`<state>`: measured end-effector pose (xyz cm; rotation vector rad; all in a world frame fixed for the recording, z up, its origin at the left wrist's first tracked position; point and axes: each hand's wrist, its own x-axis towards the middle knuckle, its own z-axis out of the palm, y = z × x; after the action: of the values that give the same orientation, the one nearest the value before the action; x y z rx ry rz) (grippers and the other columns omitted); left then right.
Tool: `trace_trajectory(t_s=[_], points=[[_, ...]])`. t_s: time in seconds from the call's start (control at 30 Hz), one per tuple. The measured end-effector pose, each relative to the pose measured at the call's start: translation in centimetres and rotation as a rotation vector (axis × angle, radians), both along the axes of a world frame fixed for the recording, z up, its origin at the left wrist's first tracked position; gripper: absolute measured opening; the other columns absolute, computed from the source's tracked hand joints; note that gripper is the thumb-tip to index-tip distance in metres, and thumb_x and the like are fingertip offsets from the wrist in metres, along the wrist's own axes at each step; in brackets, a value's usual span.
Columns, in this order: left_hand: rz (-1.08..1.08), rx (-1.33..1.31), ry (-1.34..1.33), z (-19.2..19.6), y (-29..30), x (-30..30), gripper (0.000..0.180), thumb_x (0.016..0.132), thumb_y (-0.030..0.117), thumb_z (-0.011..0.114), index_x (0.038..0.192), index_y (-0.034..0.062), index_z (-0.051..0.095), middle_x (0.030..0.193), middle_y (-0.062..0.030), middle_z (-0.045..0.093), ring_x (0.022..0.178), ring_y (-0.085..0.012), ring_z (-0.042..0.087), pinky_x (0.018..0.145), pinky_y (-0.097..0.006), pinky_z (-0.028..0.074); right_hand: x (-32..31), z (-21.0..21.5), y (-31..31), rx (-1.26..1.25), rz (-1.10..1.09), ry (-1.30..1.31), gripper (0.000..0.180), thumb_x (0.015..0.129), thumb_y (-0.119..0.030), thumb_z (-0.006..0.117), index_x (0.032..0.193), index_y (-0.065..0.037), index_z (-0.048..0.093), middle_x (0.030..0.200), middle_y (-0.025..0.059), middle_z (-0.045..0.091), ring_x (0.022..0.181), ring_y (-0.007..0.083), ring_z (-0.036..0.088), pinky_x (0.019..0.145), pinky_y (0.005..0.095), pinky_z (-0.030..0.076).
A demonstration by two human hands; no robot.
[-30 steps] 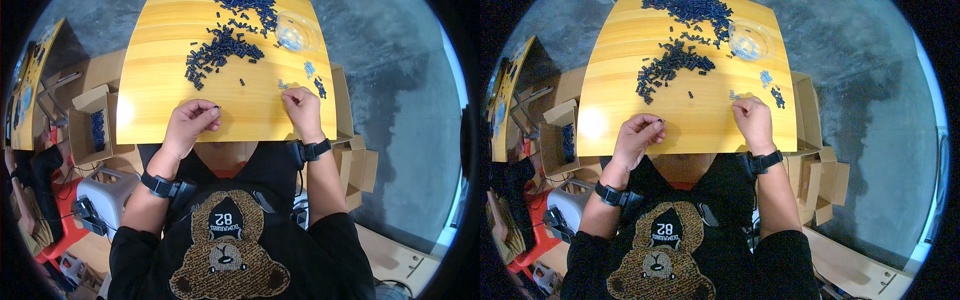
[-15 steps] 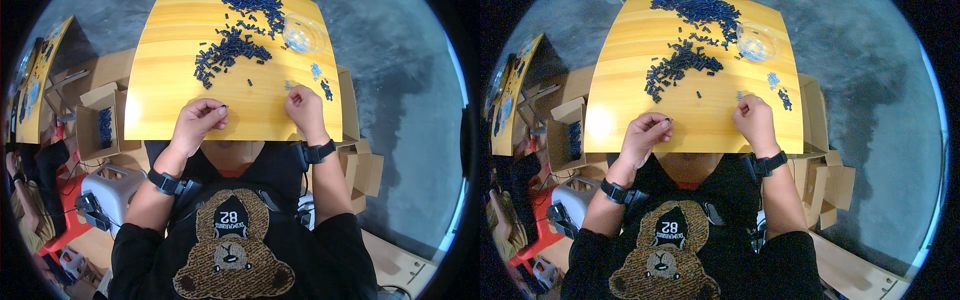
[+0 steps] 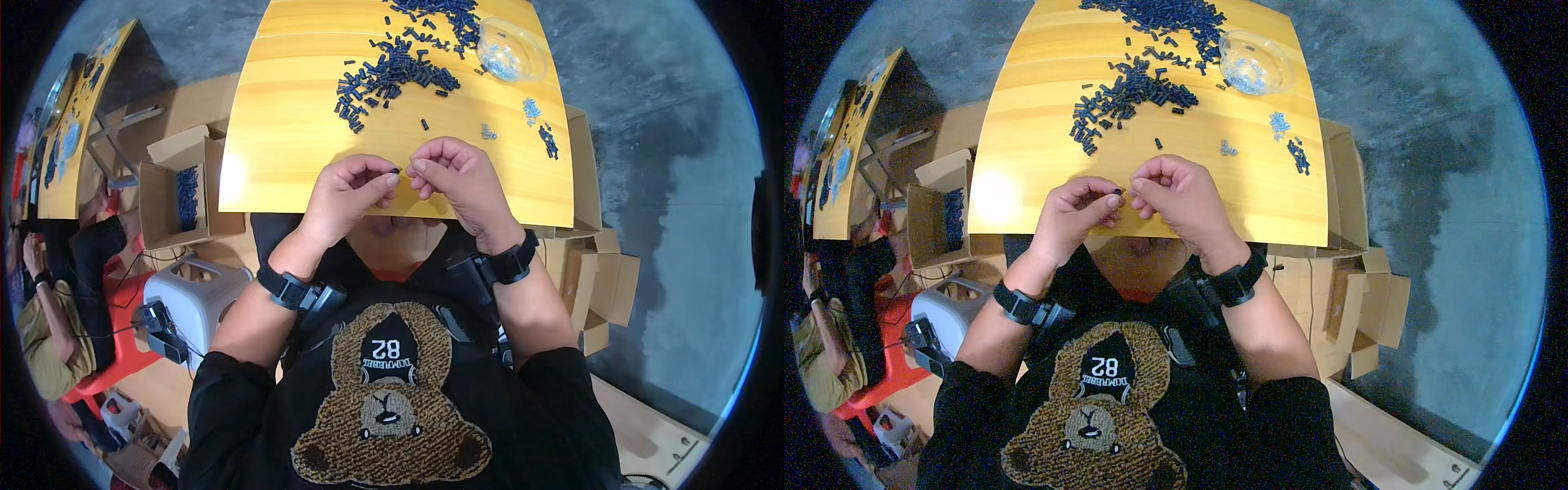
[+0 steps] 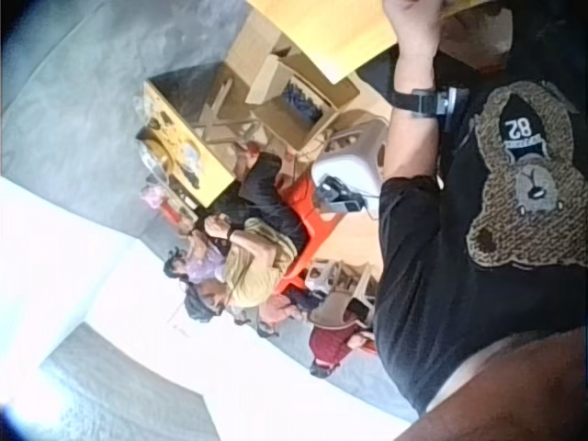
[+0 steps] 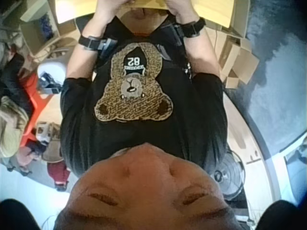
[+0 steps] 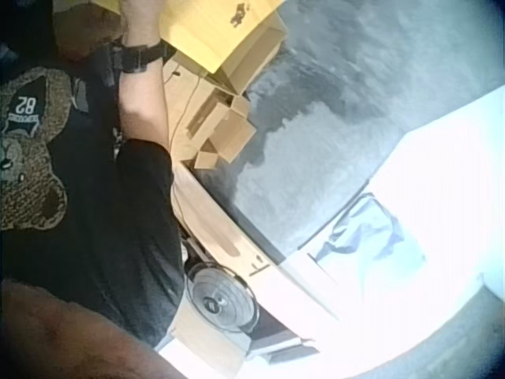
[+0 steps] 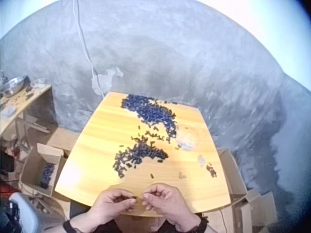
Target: Assembling small blue and white plastic components.
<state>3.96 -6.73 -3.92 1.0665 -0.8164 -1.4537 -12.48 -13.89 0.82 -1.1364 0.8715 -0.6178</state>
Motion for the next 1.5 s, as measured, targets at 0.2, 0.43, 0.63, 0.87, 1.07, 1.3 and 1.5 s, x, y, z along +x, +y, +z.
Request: trace_trajectory(t_s=[0.2, 0.43, 0.63, 0.87, 1.07, 1.3, 1.5], points=[[-0.028, -0.01, -0.072, 0.4, 0.3, -0.2, 0.015, 0.085, 0.007, 0.06, 0.097, -0.0014, 0.06, 0.079, -0.0047, 0.062, 0.067, -0.0092, 0.058, 0.061, -0.021, 0.048, 0.1, 0.0, 0.5, -0.003, -0.019, 0.007, 0.009, 0.082, -0.007, 0.061, 0.085, 0.0, 0.057, 0.073, 0.0049, 0.061, 0.06, 0.0083, 0.056, 0.052, 0.0197, 0.045], [-0.053, -0.037, -0.089, 0.5, 0.5, -0.7, 0.016, 0.084, 0.009, 0.061, 0.096, -0.0014, 0.061, 0.079, -0.0048, 0.062, 0.066, -0.0088, 0.057, 0.06, -0.021, 0.048, -0.2, -0.8, 0.8, -0.049, -0.004, 0.014, 0.011, 0.082, -0.011, 0.064, 0.085, -0.002, 0.059, 0.071, 0.0009, 0.059, 0.057, 0.0056, 0.052, 0.051, 0.0178, 0.041], [-0.076, 0.024, -0.093, 0.7, 0.5, -0.9, 0.015, 0.084, 0.009, 0.061, 0.095, -0.0013, 0.062, 0.077, -0.0044, 0.062, 0.064, -0.0082, 0.056, 0.059, -0.02, 0.047, -0.4, -0.8, 1.0, -0.014, 0.002, 0.045, 0.01, 0.082, -0.011, 0.064, 0.084, -0.002, 0.06, 0.071, -0.0002, 0.059, 0.059, 0.0042, 0.05, 0.053, 0.0174, 0.041], [-0.048, 0.052, -0.137, 1.0, 0.6, -0.9, 0.014, 0.084, 0.009, 0.061, 0.094, -0.0011, 0.062, 0.075, -0.0029, 0.061, 0.063, -0.0068, 0.055, 0.057, -0.019, 0.046, 0.4, -1.5, 1.8, -0.209, -0.092, 0.139, 0.009, 0.078, -0.008, 0.065, 0.079, -0.001, 0.061, 0.071, 0.0002, 0.06, 0.059, 0.0046, 0.051, 0.054, 0.018, 0.041], [-0.055, 0.073, -0.156, 1.8, 0.7, -0.6, 0.013, 0.084, 0.009, 0.062, 0.092, -0.0008, 0.063, 0.074, -0.0019, 0.061, 0.061, -0.006, 0.054, 0.055, -0.018, 0.044, 0.7, -1.5, 2.4, -0.513, -0.138, 0.245, 0.008, 0.075, -0.006, 0.065, 0.072, 0.0, 0.06, 0.068, 0.0035, 0.059, 0.057, 0.0071, 0.052, 0.051, 0.0206, 0.041], [-0.038, 0.051, -0.216, 2.6, 1.0, -0.2, 0.012, 0.083, 0.008, 0.063, 0.092, -0.0005, 0.063, 0.074, -0.0012, 0.061, 0.061, -0.0053, 0.053, 0.055, -0.019, 0.044, 0.7, -0.8, 2.3, -0.789, -0.036, 0.17, 0.003, 0.074, -0.002, 0.061, 0.075, 0.001, 0.061, 0.065, 0.0065, 0.055, 0.055, 0.0118, 0.052, 0.051, 0.0224, 0.041], [0.049, 0.064, -0.008, 2.2, 0.4, 0.8, 0.01, 0.084, 0.01, 0.061, 0.09, 0.0013, 0.062, 0.076, -0.0016, 0.062, 0.063, -0.0068, 0.054, 0.055, -0.019, 0.043, 1.2, -0.3, 2.6, -0.828, 0.052, 0.199, 0.022, 0.072, -0.002, 0.061, 0.094, -0.001, 0.06, 0.074, 0.0069, 0.056, 0.06, 0.0141, 0.053, 0.054, 0.0235, 0.043]])
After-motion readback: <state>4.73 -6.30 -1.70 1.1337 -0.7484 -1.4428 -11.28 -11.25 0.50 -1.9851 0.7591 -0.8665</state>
